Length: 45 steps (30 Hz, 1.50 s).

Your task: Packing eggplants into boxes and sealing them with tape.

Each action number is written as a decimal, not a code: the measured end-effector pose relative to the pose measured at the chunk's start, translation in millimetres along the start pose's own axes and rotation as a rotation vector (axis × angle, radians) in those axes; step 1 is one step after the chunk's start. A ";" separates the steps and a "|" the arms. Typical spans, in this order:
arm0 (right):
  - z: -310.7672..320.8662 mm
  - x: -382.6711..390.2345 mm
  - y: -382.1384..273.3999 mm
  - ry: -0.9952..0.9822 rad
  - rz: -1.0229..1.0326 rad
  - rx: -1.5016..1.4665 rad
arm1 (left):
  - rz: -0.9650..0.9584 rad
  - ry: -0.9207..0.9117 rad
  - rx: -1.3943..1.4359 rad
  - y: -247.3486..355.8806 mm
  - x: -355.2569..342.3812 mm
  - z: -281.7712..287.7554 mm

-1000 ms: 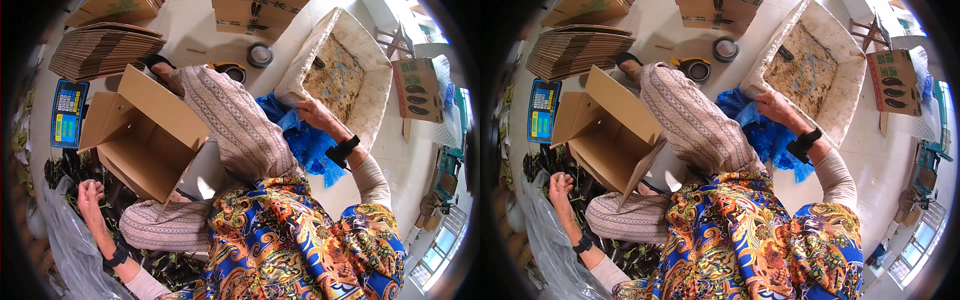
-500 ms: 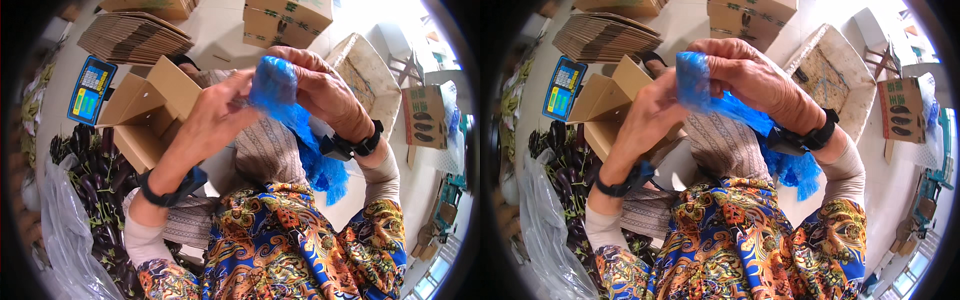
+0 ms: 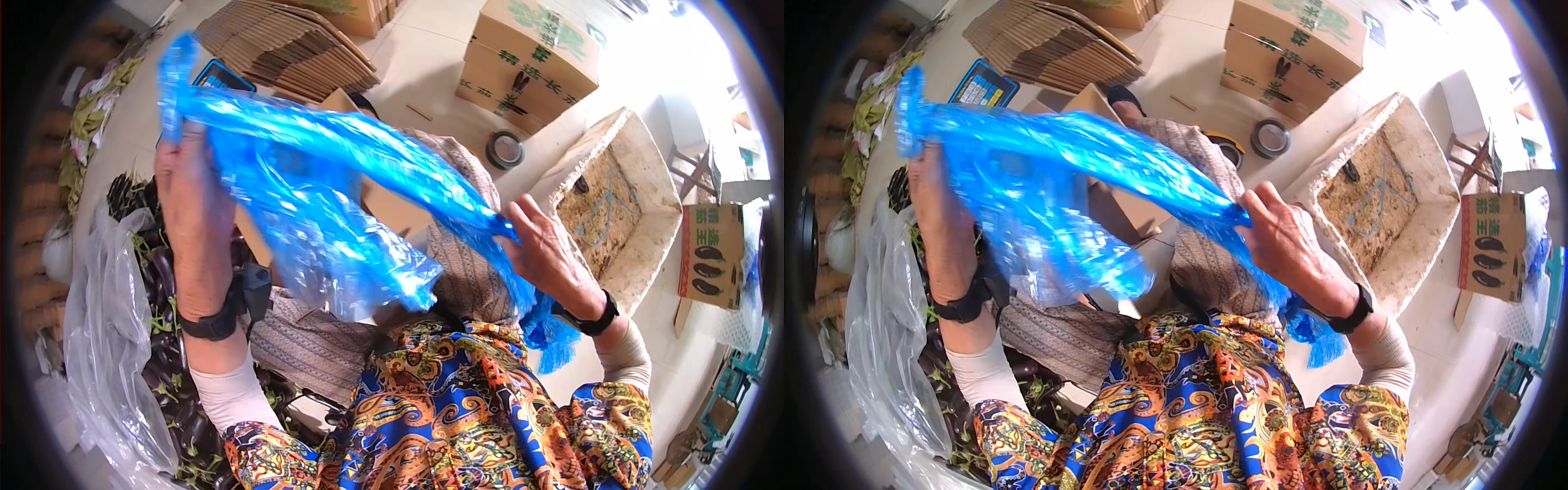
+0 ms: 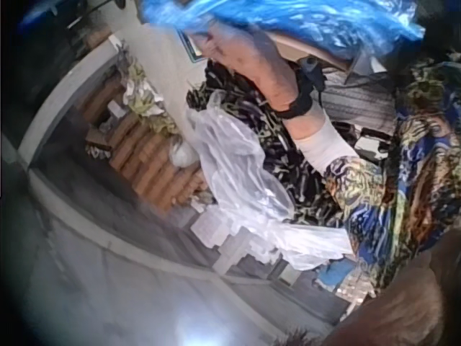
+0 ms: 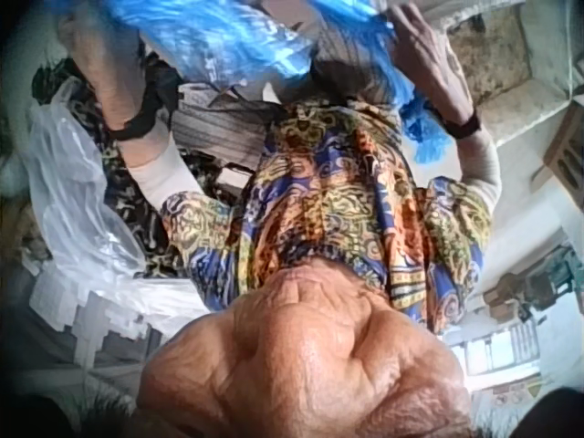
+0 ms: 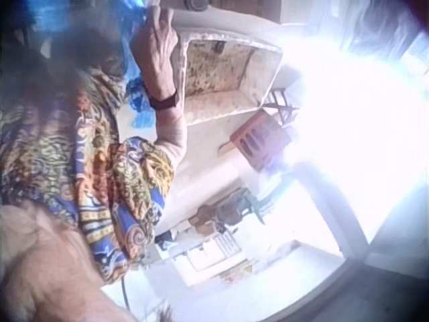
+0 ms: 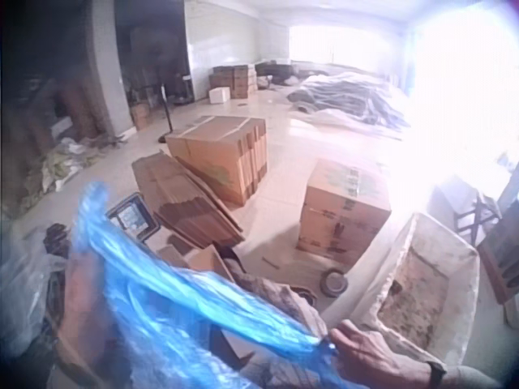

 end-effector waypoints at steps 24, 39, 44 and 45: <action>-130.8 -229.7 -111.3 -0.261 0.429 0.361 | 0.304 0.508 -0.301 -34.2 36.1 61.5; -78.8 -191.5 -83.5 -0.467 0.148 -1.949 | 0.362 0.205 0.023 -81.1 28.6 7.2; -59.0 -204.5 -74.0 -0.346 -0.123 -1.935 | 0.473 0.083 -0.071 -80.0 35.9 27.5; -63.6 -211.5 -65.5 -0.275 -0.105 -1.935 | 0.413 0.067 -0.110 -77.4 34.9 31.2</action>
Point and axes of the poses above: each hand's wrist, its own x-axis away from the middle knuckle, its own z-axis out of the back of the hand, y = z × x, the point moved 2 cm from there along -x, towards the middle knuckle, and after that the axes turned 3 degrees about z, right-handed, at the moved point
